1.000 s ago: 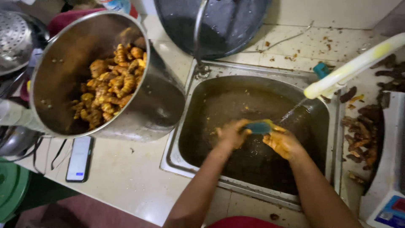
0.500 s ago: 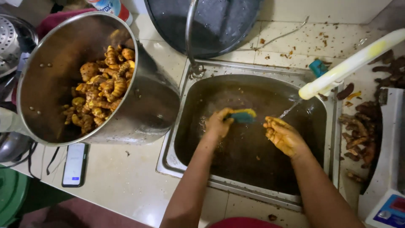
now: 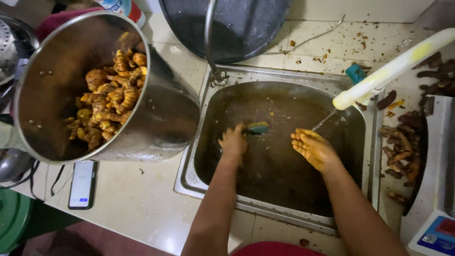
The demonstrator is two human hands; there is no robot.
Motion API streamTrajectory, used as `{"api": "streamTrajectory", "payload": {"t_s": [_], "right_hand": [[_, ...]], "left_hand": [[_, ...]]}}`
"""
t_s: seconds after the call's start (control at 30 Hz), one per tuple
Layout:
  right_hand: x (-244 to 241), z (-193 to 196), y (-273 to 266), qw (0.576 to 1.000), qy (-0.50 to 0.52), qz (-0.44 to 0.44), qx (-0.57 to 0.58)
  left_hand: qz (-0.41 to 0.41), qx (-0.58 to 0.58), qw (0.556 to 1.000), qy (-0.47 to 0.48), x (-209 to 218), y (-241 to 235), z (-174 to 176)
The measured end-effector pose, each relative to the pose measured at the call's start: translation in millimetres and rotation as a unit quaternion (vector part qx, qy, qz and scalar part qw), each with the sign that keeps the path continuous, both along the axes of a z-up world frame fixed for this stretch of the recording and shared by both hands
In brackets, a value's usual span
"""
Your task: Washing and scrubbing turmeric roots in a sink using a brush and running water.
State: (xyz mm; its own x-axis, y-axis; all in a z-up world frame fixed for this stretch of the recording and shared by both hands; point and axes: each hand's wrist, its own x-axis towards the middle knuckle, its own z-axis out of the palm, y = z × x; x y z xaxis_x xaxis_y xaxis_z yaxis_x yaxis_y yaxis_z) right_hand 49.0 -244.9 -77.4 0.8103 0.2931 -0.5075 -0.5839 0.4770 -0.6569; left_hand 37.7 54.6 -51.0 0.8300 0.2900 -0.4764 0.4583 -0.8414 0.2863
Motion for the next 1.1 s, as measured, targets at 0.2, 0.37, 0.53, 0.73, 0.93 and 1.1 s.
{"api": "streamTrajectory", "payload": {"t_s": [0.2, 0.37, 0.53, 0.73, 0.93, 1.1], "right_hand": [[-3, -38, 8, 0.996, 0.049, -0.024, -0.064], [-4, -78, -5, 0.998, 0.06, -0.027, -0.023], [-5, -17, -1, 0.999, 0.045, 0.015, 0.001], [-13, 43, 17, 0.999, 0.011, 0.001, 0.052], [-8, 15, 7, 0.998, 0.041, -0.017, 0.039], [-12, 22, 15, 1.0, 0.012, 0.01, -0.013]], "left_hand": [[-0.061, -0.145, 0.987, 0.0, -9, -60, 56], [-0.057, -0.234, 0.968, -0.069, -21, -76, 64], [-0.008, -0.077, 0.992, -0.102, -10, -18, 37], [0.259, -0.358, 0.886, -0.143, -12, -19, 31], [0.16, -0.342, 0.92, -0.102, -11, -36, 3], [0.073, -0.466, 0.855, -0.214, -22, -83, 36]]}}
